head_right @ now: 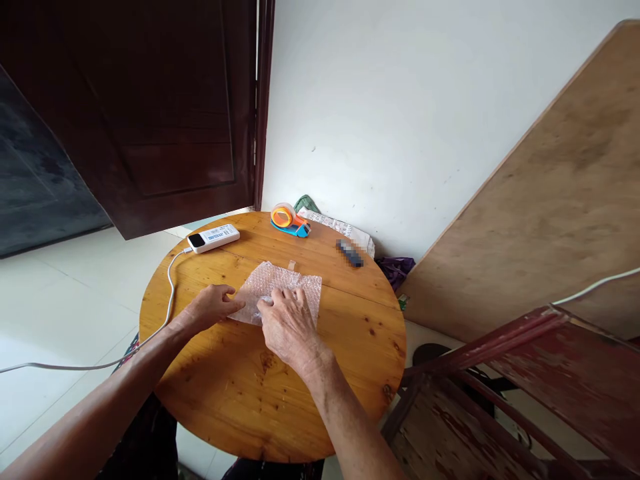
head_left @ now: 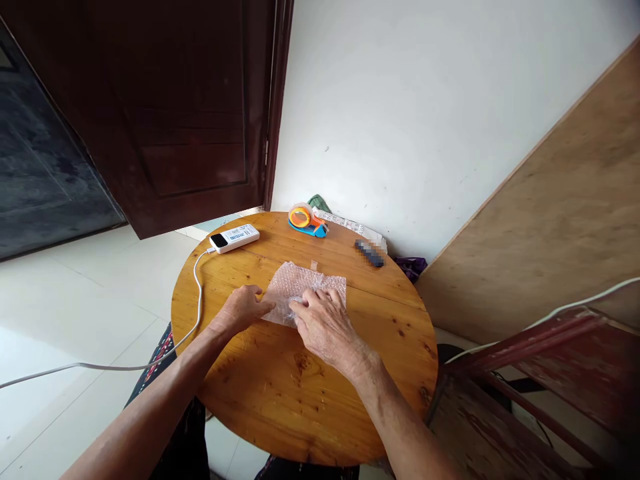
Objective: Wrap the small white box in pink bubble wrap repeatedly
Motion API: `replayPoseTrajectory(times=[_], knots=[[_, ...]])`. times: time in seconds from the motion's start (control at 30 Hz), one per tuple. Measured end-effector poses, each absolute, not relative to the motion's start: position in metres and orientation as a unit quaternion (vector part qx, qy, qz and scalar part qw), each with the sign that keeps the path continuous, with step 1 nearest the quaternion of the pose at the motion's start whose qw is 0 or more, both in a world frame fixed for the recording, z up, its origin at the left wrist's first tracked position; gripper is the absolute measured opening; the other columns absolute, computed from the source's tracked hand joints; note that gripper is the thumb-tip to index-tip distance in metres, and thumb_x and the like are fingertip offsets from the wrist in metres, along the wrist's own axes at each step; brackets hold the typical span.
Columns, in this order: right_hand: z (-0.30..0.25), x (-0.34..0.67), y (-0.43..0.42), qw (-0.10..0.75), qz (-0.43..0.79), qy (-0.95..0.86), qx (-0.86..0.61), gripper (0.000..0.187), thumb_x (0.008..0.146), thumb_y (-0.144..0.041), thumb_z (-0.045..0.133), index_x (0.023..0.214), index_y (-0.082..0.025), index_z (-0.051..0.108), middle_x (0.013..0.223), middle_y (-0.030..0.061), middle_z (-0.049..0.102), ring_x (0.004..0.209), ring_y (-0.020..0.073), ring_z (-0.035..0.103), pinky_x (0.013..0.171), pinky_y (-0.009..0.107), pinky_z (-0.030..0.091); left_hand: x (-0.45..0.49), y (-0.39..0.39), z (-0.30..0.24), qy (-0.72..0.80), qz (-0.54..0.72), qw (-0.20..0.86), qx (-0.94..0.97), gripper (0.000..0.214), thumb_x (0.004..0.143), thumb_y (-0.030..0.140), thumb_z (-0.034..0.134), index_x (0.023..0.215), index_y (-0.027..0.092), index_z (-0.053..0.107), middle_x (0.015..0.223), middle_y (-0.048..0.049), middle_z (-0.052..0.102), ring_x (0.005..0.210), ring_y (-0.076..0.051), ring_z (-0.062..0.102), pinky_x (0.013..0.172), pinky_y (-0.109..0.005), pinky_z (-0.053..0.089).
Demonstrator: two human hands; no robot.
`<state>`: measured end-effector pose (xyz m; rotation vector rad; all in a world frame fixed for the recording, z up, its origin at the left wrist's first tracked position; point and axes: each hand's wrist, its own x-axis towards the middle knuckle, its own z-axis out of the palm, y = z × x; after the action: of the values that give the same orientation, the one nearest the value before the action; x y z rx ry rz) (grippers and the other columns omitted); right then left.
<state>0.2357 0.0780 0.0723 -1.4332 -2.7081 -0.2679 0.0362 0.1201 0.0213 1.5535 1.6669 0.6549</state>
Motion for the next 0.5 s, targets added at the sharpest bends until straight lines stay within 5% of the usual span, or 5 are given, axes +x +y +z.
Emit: replayPoseTrajectory(times=[0.3, 0.4, 0.5], knots=[[0.069, 0.232, 0.078, 0.046, -0.096, -0.876, -0.471, 0.017, 0.088, -0.015, 0.053, 0.095, -0.021, 0.068, 0.097, 0.0103, 0.065, 0.095, 0.0259, 0.057, 0.089, 0.043, 0.032, 0.056, 0.122, 0.023, 0.589, 0.33, 0.49, 0.551, 0.009, 0.072, 0.024, 0.059, 0.075, 0.016, 0.059, 0.055, 0.0056, 0.053, 0.044, -0.008, 0.046, 0.041, -0.018, 0.034], [0.065, 0.231, 0.076, 0.077, -0.083, -0.861, -0.496, 0.036, 0.085, -0.01, 0.053, 0.119, -0.017, 0.061, 0.098, 0.011, 0.068, 0.095, 0.0268, 0.058, 0.093, 0.043, 0.033, 0.071, 0.119, 0.029, 0.574, 0.348, 0.51, 0.538, 0.008, 0.072, 0.023, 0.057, 0.07, 0.018, 0.052, 0.055, 0.0059, 0.052, 0.042, -0.006, 0.044, 0.04, -0.017, 0.034], [0.062, 0.232, 0.076, 0.118, -0.046, -0.85, -0.511, 0.062, 0.086, -0.01, 0.054, 0.145, -0.01, 0.038, 0.103, 0.0136, 0.071, 0.096, 0.0279, 0.061, 0.095, 0.044, 0.035, 0.085, 0.114, 0.036, 0.562, 0.348, 0.522, 0.54, 0.005, 0.07, 0.021, 0.057, 0.07, 0.017, 0.054, 0.053, 0.0055, 0.053, 0.042, -0.007, 0.044, 0.041, -0.018, 0.034]])
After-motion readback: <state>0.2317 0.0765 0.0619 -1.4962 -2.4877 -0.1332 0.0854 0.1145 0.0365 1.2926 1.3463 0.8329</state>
